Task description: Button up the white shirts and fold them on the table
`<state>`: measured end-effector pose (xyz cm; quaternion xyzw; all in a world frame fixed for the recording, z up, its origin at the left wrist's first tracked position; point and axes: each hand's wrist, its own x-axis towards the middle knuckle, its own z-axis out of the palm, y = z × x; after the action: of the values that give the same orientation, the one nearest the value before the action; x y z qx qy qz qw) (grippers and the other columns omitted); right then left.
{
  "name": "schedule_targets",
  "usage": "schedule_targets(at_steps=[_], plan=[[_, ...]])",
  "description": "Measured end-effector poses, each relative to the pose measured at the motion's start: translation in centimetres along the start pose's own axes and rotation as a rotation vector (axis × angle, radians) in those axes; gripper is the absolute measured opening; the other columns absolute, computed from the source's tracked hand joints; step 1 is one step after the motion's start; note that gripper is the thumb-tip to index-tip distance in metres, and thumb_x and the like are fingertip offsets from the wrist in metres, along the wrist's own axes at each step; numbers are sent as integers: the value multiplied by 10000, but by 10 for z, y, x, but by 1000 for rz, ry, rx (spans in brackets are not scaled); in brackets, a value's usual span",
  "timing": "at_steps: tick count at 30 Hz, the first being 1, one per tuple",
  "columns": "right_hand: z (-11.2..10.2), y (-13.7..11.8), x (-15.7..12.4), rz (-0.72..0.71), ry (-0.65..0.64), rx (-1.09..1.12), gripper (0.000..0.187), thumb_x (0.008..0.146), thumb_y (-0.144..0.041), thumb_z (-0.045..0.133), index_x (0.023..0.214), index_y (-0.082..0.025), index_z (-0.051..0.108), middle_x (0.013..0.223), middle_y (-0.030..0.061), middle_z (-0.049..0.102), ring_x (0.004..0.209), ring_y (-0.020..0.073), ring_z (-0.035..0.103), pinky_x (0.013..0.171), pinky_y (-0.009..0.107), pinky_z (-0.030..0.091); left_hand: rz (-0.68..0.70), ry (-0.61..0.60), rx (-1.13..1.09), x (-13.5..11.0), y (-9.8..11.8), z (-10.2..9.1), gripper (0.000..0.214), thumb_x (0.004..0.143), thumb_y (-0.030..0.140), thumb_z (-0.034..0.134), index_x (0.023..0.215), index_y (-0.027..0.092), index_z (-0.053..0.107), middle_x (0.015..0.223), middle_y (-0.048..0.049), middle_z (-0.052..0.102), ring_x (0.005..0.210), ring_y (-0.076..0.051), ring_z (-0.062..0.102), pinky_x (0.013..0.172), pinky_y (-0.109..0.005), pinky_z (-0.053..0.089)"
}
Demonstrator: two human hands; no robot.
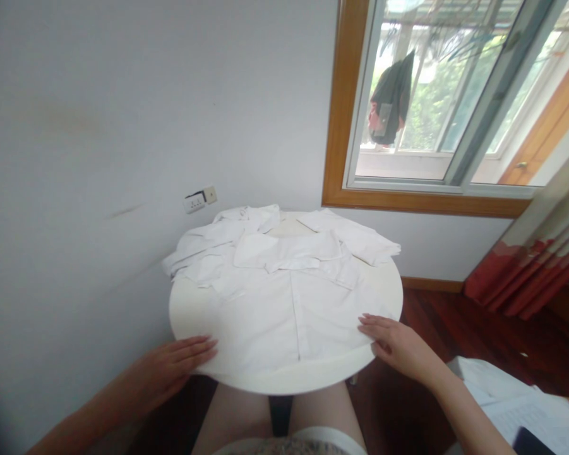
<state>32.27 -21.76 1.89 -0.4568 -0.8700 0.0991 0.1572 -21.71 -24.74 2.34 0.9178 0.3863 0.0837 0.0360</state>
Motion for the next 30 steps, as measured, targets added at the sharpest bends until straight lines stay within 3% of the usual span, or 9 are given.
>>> schedule_targets(at_steps=[5, 9, 13, 17, 22, 26, 30], plan=[[-12, 16, -13, 41, -78, 138, 475, 804, -221, 537, 1274, -274, 577, 1406, 50, 474, 1291, 226, 445, 1089, 447, 357, -82, 25, -80, 0, -2, -9, 405, 912, 254, 412, 1270, 375, 556, 1283, 43, 596, 1169, -169, 569, 1011, -305, 462], [-17, 18, -14, 69, -89, 195, 443, 826, -348, 568, 1261, -269, 590, 1387, 71, 496, 1273, 250, 466, 1082, 461, 363, -217, 72, -128, 6, -4, -14, 340, 904, 344, 422, 1158, 330, 648, 1157, 4, 679, 1027, -191, 649, 927, -311, 513], [-19, 13, -10, 77, -68, 144, 444, 833, -453, 573, 1243, -285, 604, 1342, 77, 541, 1233, 261, 505, 1058, 468, 395, -296, 96, -120, 15, -10, -13, 342, 899, 385, 402, 1065, 294, 686, 1033, -19, 723, 905, -205, 681, 831, -311, 538], [-18, 1, 0, 52, -23, -6, 481, 814, -493, 593, 1249, -286, 599, 1292, 87, 580, 1187, 269, 530, 1027, 471, 416, -397, 171, -112, 28, -14, -17, 352, 882, 436, 402, 1025, 280, 683, 1036, -7, 723, 912, -212, 677, 809, -290, 521], [-10, -9, 12, 7, 27, -122, 445, 812, -416, 605, 1237, -283, 608, 1240, 88, 614, 1139, 277, 546, 983, 479, 427, -516, 233, -108, 55, -11, -35, 387, 887, 480, 360, 1012, 240, 637, 847, 0, 716, 674, -156, 643, 650, -239, 479], [1, -3, 18, 17, 54, -199, 359, 835, -300, 549, 1180, -276, 644, 1199, 77, 641, 1084, 270, 574, 944, 473, 438, -626, 361, -59, 83, -13, -46, 403, 893, 511, 333, 1018, 229, 591, 605, 40, 591, 556, -136, 564, 569, -218, 407], [7, 15, 21, 57, 109, -228, 383, 812, -158, 487, 1142, -240, 662, 1143, 87, 668, 1039, 258, 600, 892, 435, 461, -689, 503, -22, 109, -21, -47, 382, 898, 506, 347, 1027, 223, 570, 661, 33, 598, 599, -134, 568, 561, -205, 367]])
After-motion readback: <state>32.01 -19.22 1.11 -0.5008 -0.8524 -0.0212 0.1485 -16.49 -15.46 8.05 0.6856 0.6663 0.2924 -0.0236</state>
